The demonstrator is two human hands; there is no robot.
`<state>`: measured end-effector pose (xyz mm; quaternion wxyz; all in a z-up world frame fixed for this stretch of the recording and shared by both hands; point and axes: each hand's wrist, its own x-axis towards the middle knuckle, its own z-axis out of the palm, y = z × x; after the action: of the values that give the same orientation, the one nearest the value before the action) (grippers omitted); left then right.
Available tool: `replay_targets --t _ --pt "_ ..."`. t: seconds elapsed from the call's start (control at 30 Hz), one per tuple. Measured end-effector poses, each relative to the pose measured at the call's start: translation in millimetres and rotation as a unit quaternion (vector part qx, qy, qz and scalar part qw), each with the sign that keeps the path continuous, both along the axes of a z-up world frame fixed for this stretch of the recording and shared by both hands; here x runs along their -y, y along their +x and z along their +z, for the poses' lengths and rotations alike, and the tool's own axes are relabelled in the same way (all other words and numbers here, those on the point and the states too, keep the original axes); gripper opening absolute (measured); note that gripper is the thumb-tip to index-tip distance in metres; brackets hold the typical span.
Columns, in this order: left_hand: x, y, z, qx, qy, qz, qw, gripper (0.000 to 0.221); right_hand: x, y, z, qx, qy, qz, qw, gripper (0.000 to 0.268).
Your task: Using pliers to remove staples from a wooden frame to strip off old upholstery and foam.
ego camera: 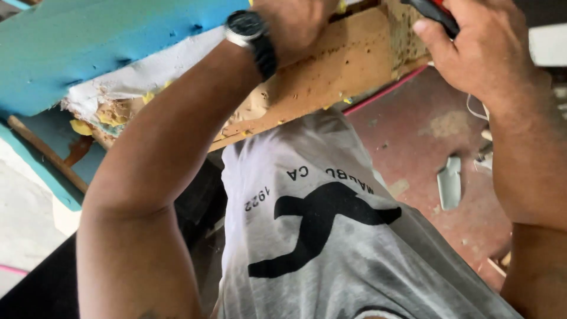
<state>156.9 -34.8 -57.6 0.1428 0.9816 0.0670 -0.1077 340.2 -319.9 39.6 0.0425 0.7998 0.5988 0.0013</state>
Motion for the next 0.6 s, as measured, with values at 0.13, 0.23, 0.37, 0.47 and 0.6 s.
replay_targets --t 0.13,0.23,0.37,0.47,0.6 --pt "7 19 4 0.093 0.069 -0.092 0.989 0.02 7 28 -6 -0.136 0.081 -0.001 0.987 0.028" --pt "3 42 14 0.183 0.132 -0.183 0.957 0.013 9 55 -12 -0.243 0.123 0.021 0.962 0.033" --pt "15 42 24 0.169 0.152 -0.176 0.958 0.01 17 75 -29 -0.266 0.068 0.04 0.961 0.04" --pt "22 41 18 0.157 0.142 -0.128 0.969 0.016 13 81 -26 -0.191 -0.011 0.088 0.977 0.038" --pt "16 27 22 0.19 0.134 -0.075 0.97 0.024 -7 97 -25 0.032 0.056 0.244 0.968 0.048"
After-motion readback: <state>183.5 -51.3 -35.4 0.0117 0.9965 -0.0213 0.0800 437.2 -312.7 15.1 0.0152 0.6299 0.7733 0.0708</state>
